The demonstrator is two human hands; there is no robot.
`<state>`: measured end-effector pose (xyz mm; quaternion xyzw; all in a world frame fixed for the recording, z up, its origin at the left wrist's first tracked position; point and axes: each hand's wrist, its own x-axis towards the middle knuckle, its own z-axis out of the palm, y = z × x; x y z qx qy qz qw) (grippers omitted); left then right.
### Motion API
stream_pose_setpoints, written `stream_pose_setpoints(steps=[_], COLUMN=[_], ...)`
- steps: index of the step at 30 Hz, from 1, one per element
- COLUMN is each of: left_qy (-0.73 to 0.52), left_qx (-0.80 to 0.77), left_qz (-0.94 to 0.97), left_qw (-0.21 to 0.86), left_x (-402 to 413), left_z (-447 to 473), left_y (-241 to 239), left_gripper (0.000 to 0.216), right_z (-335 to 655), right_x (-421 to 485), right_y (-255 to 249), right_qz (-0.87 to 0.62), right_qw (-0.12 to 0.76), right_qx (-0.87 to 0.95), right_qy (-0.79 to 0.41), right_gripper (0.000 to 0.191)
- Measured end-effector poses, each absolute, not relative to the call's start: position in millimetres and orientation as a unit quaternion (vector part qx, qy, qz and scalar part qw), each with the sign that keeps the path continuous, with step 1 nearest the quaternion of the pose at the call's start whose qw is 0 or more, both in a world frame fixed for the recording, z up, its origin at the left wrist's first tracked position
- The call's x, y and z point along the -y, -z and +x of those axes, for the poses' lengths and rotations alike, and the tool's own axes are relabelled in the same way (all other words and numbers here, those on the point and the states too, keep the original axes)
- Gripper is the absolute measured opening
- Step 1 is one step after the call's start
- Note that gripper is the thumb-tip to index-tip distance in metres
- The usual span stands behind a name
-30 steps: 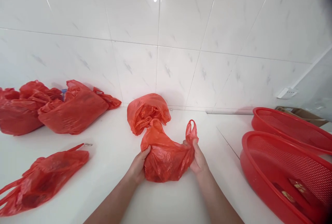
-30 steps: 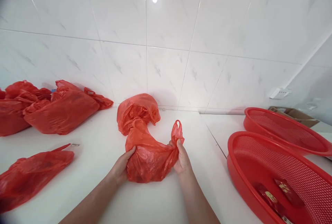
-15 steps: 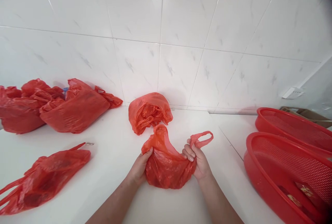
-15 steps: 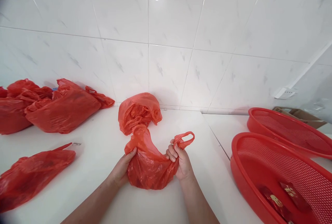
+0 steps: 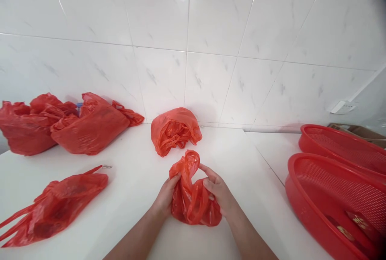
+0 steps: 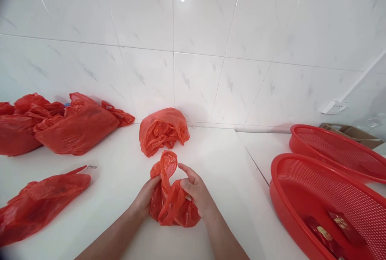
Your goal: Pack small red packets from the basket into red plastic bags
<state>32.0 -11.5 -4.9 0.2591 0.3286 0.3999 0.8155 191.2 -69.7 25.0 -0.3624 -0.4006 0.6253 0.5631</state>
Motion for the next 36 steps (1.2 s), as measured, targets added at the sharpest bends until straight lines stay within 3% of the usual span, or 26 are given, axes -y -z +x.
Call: stream_pose_setpoints(steps=[2, 6, 10, 13, 18, 21, 24, 26, 28, 34, 36], left_qy=[-0.391, -0.353, -0.359, -0.388, -0.506, -0.513, -0.465, -0.453, -0.459, -0.455, -0.449], left_qx=[-0.331, -0.320, -0.340, -0.372, -0.322, -0.241, -0.222, -0.243, -0.286, -0.386, -0.389], left_qz=[0.289, 0.383, 0.453, 0.492, 0.648, 0.757, 0.822, 0.824, 0.796, 0.677, 0.652], left_qw=[0.809, 0.792, 0.742, 0.684, 0.470, 0.324, 0.242, 0.238, 0.272, 0.431, 0.470], left_x=[14.6, 21.2, 24.2, 26.6, 34.1, 36.2, 36.3, 35.8, 34.8, 29.8, 28.2], left_z=[33.0, 35.2, 38.5, 39.2, 34.5, 33.9, 36.3, 37.7, 38.2, 37.2, 36.9], left_y=[-0.7, -7.7, 0.3, 4.3, -2.7, -1.0, 4.9, 6.8, 5.7, -3.0, -2.9], left_gripper=[0.013, 0.008, 0.010, 0.012, 0.053, 0.071, 0.057, 0.028, 0.014, 0.015, 0.014], right_z=[187.2, 179.0, 176.1, 178.5, 183.9, 183.0, 180.3, 179.5, 179.9, 183.6, 185.0], right_x=[71.7, 76.9, 72.2, 63.7, 54.9, 53.2, 53.2, 54.6, 57.1, 66.7, 68.9], right_y=[-31.7, -42.1, -28.3, -11.3, -0.1, 1.1, 2.2, 1.7, -0.5, -11.9, -13.0], right_qz=[-0.345, -0.342, -0.428, -0.463, -0.497, -0.510, -0.513, -0.511, -0.508, -0.402, -0.367], right_qw=[0.535, 0.520, 0.530, 0.554, 0.579, 0.569, 0.558, 0.553, 0.547, 0.541, 0.545], right_qx=[0.429, 0.464, 0.446, 0.371, 0.305, 0.309, 0.324, 0.338, 0.357, 0.414, 0.422], right_qy=[-0.641, -0.630, -0.580, -0.584, -0.569, -0.566, -0.566, -0.565, -0.561, -0.612, -0.624], right_gripper=[0.070, 0.057, 0.025, 0.040, 0.042, 0.037, 0.034, 0.034, 0.035, 0.015, 0.022])
